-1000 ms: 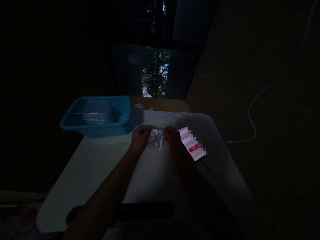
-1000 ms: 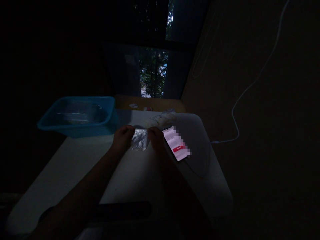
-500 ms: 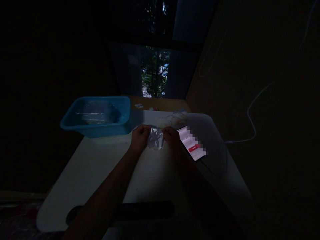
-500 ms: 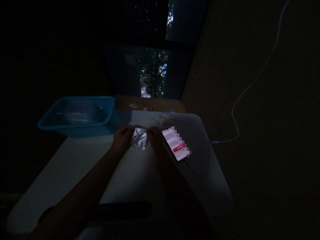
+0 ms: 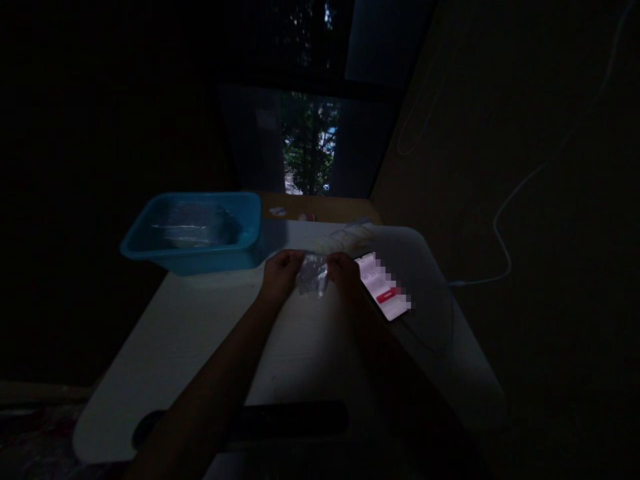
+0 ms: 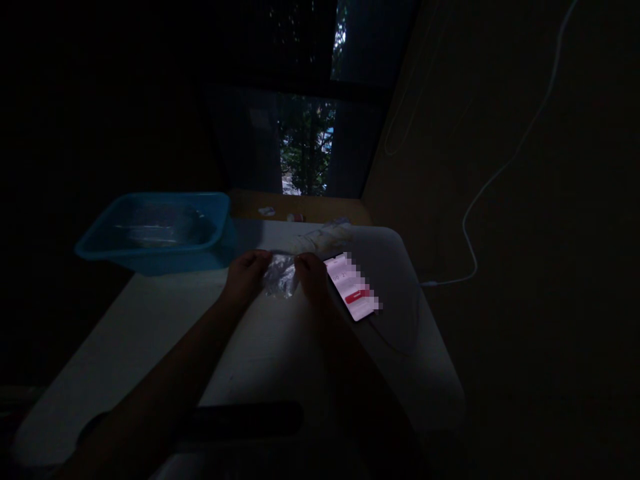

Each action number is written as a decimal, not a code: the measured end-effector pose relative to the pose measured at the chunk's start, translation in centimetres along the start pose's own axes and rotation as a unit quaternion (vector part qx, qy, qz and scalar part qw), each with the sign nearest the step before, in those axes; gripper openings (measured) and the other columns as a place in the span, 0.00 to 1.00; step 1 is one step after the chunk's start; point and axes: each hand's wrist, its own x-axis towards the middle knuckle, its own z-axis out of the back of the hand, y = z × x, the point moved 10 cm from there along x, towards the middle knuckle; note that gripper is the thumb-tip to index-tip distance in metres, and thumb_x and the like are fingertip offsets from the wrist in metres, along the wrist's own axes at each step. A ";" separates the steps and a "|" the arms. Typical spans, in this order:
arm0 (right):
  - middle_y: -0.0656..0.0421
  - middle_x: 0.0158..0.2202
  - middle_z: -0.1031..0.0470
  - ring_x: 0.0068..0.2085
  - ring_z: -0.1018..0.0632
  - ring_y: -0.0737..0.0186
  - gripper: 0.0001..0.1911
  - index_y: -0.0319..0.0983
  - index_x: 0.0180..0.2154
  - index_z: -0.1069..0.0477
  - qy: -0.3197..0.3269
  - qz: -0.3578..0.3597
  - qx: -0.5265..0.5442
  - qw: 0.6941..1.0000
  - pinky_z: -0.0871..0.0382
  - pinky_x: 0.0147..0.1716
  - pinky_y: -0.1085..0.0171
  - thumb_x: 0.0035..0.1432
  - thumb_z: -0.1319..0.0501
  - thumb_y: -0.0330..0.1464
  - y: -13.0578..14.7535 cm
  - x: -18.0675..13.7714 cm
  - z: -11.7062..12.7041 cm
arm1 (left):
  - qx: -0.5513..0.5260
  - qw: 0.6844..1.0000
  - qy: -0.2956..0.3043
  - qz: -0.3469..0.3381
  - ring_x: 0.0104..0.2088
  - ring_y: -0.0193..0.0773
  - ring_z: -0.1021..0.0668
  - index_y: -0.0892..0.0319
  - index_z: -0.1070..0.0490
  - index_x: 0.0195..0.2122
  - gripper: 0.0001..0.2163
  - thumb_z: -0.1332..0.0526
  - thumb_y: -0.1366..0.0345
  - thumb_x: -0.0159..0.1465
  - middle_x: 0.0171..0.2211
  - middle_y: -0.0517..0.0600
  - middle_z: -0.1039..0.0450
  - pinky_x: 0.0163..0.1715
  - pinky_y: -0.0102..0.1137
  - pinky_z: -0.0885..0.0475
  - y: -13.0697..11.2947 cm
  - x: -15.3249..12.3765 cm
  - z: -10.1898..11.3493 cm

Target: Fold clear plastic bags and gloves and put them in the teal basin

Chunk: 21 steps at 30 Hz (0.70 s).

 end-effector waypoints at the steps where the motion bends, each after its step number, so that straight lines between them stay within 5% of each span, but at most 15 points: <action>1: 0.65 0.14 0.41 0.21 0.36 0.68 0.12 0.40 0.20 0.39 0.001 -0.001 -0.001 1.000 0.42 0.21 0.69 0.47 0.48 0.41 0.0 0.0 0.0 | -0.011 1.000 0.002 0.006 0.19 0.29 0.34 0.61 0.30 0.24 0.11 0.37 0.58 0.46 0.18 0.44 0.34 0.20 0.25 0.39 0.1 0.0 -0.1; 7: 0.66 0.14 0.41 0.20 0.36 0.69 0.11 0.40 0.21 0.39 -0.005 -0.004 0.007 1.000 0.42 0.21 0.70 0.46 0.48 0.41 -0.2 0.0 0.1 | -0.027 0.999 0.021 0.026 0.20 0.31 0.31 0.62 0.29 0.26 0.14 0.35 0.57 0.43 0.21 0.46 0.30 0.21 0.26 0.37 0.7 0.1 -0.6; 21: 0.66 0.15 0.41 0.19 0.37 0.71 0.10 0.40 0.21 0.38 0.010 -0.021 0.021 1.000 0.43 0.20 0.70 0.45 0.46 0.40 0.1 -0.2 -0.2 | -0.019 1.000 0.017 0.000 0.15 0.26 0.39 0.60 0.36 0.18 0.11 0.37 0.59 0.45 0.14 0.41 0.40 0.16 0.23 0.44 1.1 0.6 -0.2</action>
